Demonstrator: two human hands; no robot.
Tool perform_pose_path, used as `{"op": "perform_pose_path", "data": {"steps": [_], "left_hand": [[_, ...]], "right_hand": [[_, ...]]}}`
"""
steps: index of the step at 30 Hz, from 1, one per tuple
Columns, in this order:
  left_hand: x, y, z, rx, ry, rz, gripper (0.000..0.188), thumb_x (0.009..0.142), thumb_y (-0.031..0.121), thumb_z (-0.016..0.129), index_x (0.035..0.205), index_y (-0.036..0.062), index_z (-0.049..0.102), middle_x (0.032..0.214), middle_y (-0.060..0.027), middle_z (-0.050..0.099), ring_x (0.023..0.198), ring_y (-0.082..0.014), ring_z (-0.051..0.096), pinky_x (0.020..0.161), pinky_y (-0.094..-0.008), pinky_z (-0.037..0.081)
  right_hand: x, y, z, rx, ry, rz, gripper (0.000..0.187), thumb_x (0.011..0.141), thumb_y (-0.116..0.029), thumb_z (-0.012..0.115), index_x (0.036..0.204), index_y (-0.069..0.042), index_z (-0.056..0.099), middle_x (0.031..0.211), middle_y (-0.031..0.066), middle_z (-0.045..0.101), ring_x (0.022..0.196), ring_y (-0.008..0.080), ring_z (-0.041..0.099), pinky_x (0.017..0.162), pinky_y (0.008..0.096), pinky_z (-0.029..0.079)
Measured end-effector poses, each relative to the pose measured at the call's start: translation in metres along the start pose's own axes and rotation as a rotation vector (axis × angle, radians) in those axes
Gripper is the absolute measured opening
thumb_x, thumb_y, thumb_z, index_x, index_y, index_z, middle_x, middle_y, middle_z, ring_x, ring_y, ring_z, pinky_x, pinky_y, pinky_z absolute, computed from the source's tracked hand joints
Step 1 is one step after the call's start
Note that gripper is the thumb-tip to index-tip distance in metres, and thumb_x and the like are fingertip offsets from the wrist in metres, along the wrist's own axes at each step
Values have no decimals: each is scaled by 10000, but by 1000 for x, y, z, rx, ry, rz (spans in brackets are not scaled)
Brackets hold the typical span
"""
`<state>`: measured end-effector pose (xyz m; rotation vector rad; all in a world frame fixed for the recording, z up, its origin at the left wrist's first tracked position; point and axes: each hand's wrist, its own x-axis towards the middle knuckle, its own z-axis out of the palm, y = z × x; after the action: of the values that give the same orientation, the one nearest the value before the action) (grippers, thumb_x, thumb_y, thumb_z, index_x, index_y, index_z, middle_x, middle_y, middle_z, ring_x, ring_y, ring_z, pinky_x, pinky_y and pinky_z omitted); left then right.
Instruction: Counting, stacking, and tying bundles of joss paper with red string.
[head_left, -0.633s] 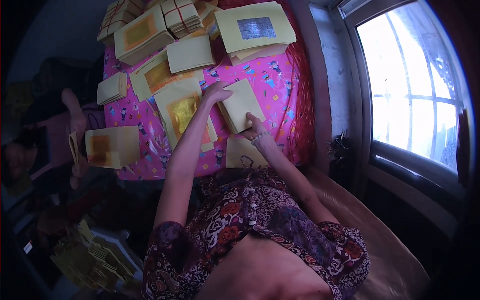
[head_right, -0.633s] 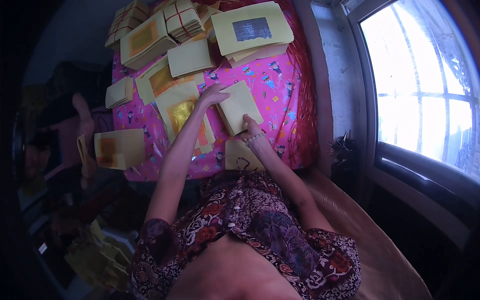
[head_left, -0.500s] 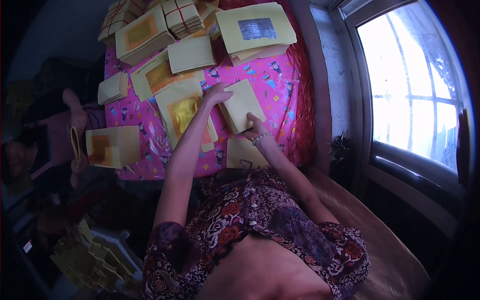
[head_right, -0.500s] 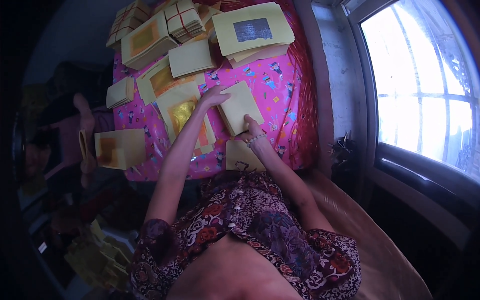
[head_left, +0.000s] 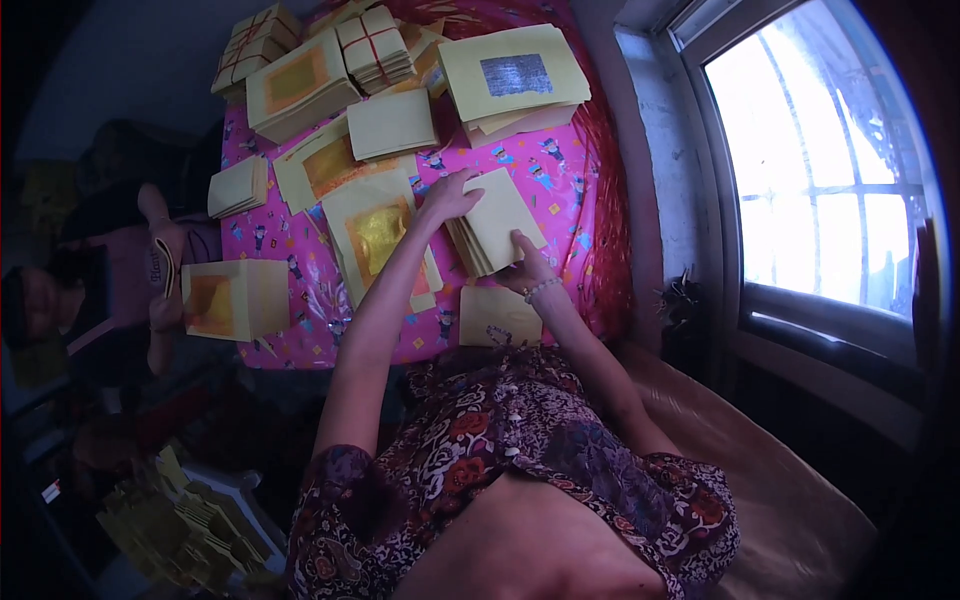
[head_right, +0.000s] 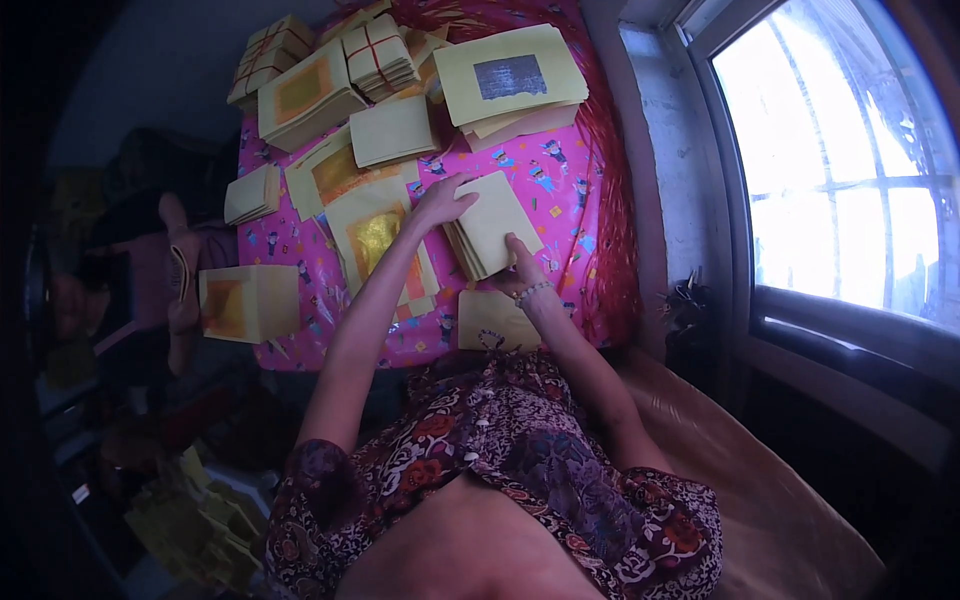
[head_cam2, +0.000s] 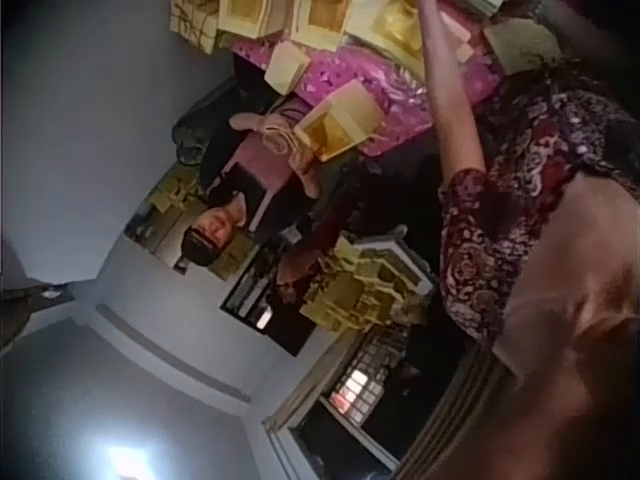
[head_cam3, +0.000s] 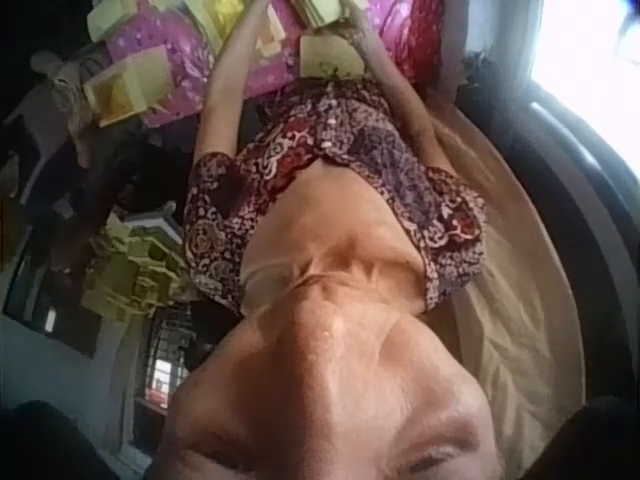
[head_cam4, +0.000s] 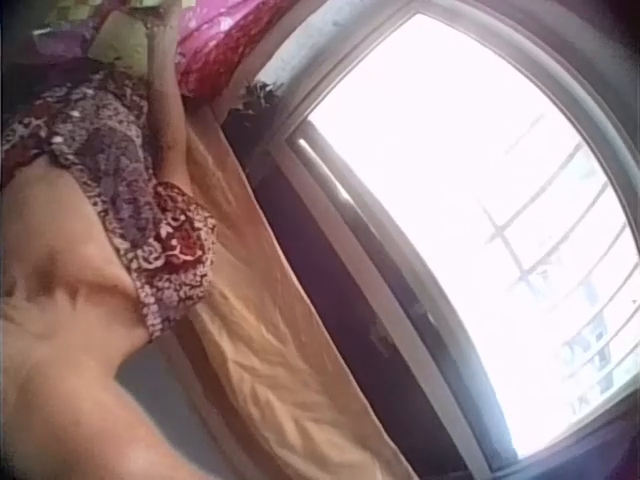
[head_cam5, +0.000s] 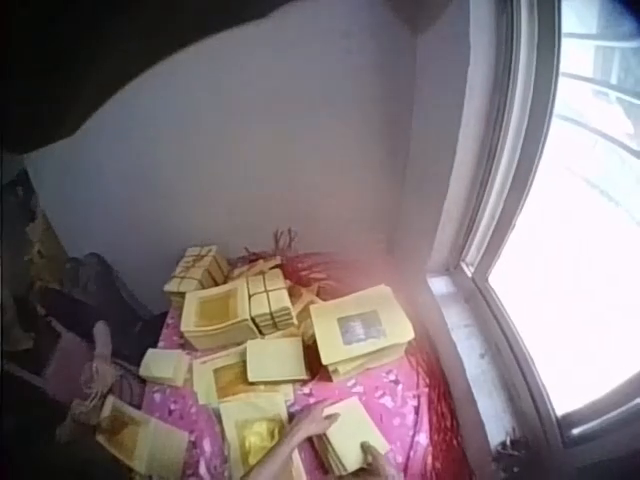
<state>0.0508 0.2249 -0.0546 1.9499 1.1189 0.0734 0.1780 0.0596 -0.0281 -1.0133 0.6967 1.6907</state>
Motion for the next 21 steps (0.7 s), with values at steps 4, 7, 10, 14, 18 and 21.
{"op": "perform_pose_path", "data": {"steps": [4, 7, 10, 14, 18, 21], "left_hand": [[-1, 9, -6, -19, -11, 19, 580, 788, 397, 605, 1246, 68, 470, 1151, -185, 577, 1073, -336, 548, 918, -407, 431], [-3, 11, -7, 3, 53, 41, 630, 793, 431, 603, 1266, 48, 441, 1176, -213, 550, 1094, -353, 528, 933, -414, 420], [-11, 16, -10, -26, 157, 45, 649, 804, 417, 607, 1288, 31, 412, 1235, -234, 494, 1130, -372, 493, 955, -422, 402], [-20, 12, -32, -128, 383, 161, 506, 814, 297, 623, 1215, 31, 466, 1165, -206, 534, 1071, -352, 529, 906, -409, 431], [-26, -6, -75, -199, 618, 32, 362, 821, 208, 629, 1143, 79, 524, 1085, -137, 583, 932, -222, 601, 768, -345, 485], [-25, -38, -109, -75, 712, -84, 431, 805, 197, 642, 1191, 94, 479, 1098, -159, 566, 894, -227, 602, 743, -338, 494]], "right_hand": [[2, -7, -8, 3, 43, 35, 696, 714, -393, 742, 1197, -20, 406, 1101, 167, 479, 974, 290, 523, 828, 446, 436], [23, -12, -32, -41, 203, 73, 726, 682, -419, 755, 1171, -11, 408, 1080, 155, 466, 860, 260, 515, 775, 402, 426], [14, -17, -49, -336, 306, -139, 894, 679, -423, 752, 1291, -4, 253, 1285, 189, 299, 1074, 284, 354, 888, 423, 333], [-13, -15, -30, -729, 478, -1072, 787, 771, -320, 686, 1340, 41, 279, 1325, 210, 333, 1262, 290, 308, 1030, 399, 275], [-44, -42, 51, -978, -78, -1259, 339, 861, -81, 545, 1186, -11, 480, 1141, 110, 505, 1086, 212, 494, 938, 344, 400], [-30, -39, 121, -1247, -312, -1304, 292, 862, -84, 551, 1140, -9, 503, 1092, 151, 540, 1025, 250, 549, 837, 345, 475]]}}
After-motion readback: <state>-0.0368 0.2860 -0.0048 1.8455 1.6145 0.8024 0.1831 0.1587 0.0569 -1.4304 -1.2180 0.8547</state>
